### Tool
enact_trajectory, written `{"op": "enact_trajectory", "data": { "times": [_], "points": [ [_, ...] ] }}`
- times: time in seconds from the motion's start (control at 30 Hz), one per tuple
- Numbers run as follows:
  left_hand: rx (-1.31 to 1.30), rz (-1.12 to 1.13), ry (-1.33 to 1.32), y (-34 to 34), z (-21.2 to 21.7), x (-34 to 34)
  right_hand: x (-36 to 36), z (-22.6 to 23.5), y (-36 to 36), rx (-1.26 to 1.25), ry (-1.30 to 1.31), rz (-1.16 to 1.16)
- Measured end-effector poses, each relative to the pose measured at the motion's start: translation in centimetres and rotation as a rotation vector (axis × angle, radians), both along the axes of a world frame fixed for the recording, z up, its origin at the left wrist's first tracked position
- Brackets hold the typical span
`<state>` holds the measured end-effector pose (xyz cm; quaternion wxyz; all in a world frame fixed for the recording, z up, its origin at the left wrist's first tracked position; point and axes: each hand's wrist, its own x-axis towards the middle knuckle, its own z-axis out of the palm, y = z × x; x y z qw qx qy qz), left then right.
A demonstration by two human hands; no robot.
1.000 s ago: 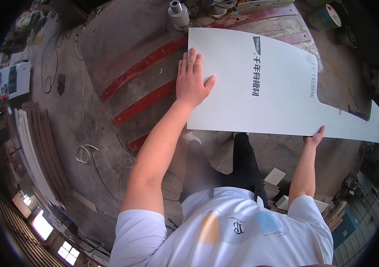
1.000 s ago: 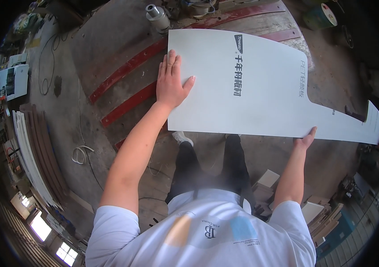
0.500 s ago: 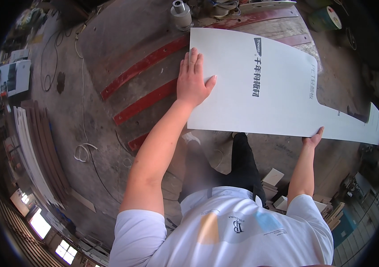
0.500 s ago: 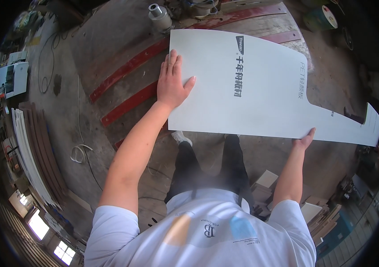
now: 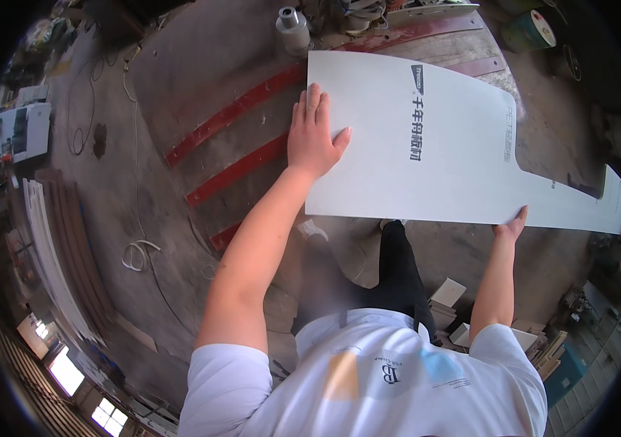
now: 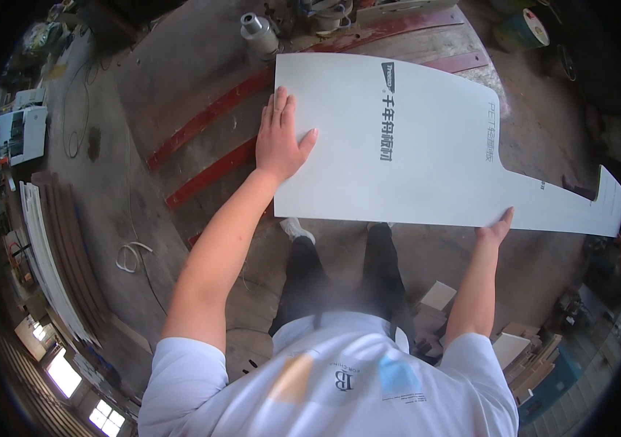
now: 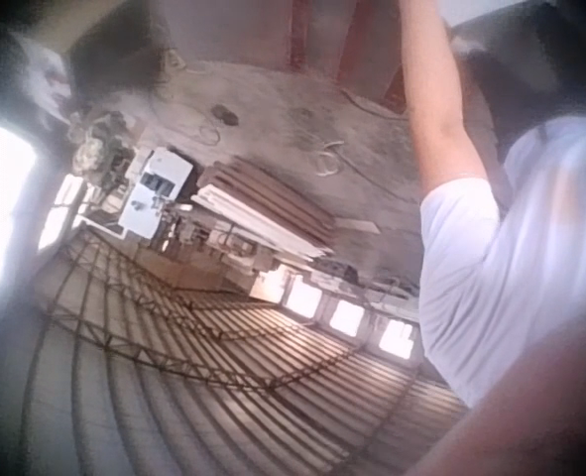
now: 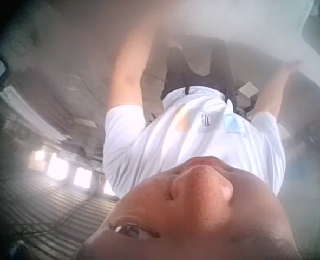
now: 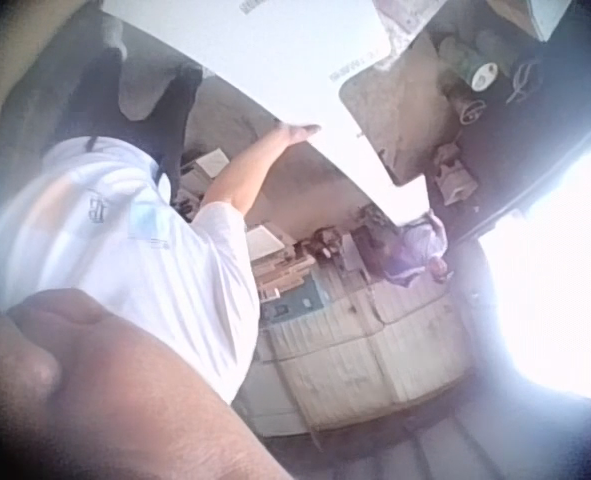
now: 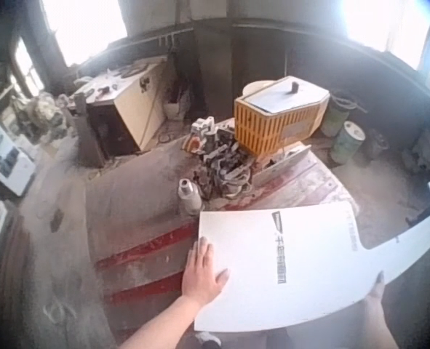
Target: The person picks up a white board from a machine and places it onto a stack of similar boards by hand, assisted by another person.
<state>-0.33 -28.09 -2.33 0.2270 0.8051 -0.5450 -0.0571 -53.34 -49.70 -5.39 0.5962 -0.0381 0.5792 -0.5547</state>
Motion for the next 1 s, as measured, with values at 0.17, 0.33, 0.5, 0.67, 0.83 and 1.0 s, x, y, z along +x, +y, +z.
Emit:
{"op": "enact_trajectory", "data": {
  "times": [0.17,0.33,0.5,0.67,0.83,1.0],
  "points": [
    [0.009,0.020,0.015,0.5,-0.8,0.1,3.4,0.5,2.2,0.089,-0.034,0.057],
    [-0.028,0.021,-0.059,-0.8,0.8,-0.2,3.7,1.7,1.6,0.127,0.027,0.018],
    [0.053,0.056,-0.070,1.0,0.2,-1.0,5.0,2.1,2.3,0.106,-0.039,0.007],
    [0.136,0.016,-0.105,4.3,0.4,-4.5,4.7,2.2,1.9,0.122,0.006,0.003],
    [0.323,-0.135,-0.030,6.9,2.5,-7.3,3.7,1.6,1.6,0.123,0.021,0.004],
    [0.395,-0.174,-0.009,6.2,4.2,-7.5,4.2,1.7,1.7,0.146,0.011,0.006]
  ]
}}
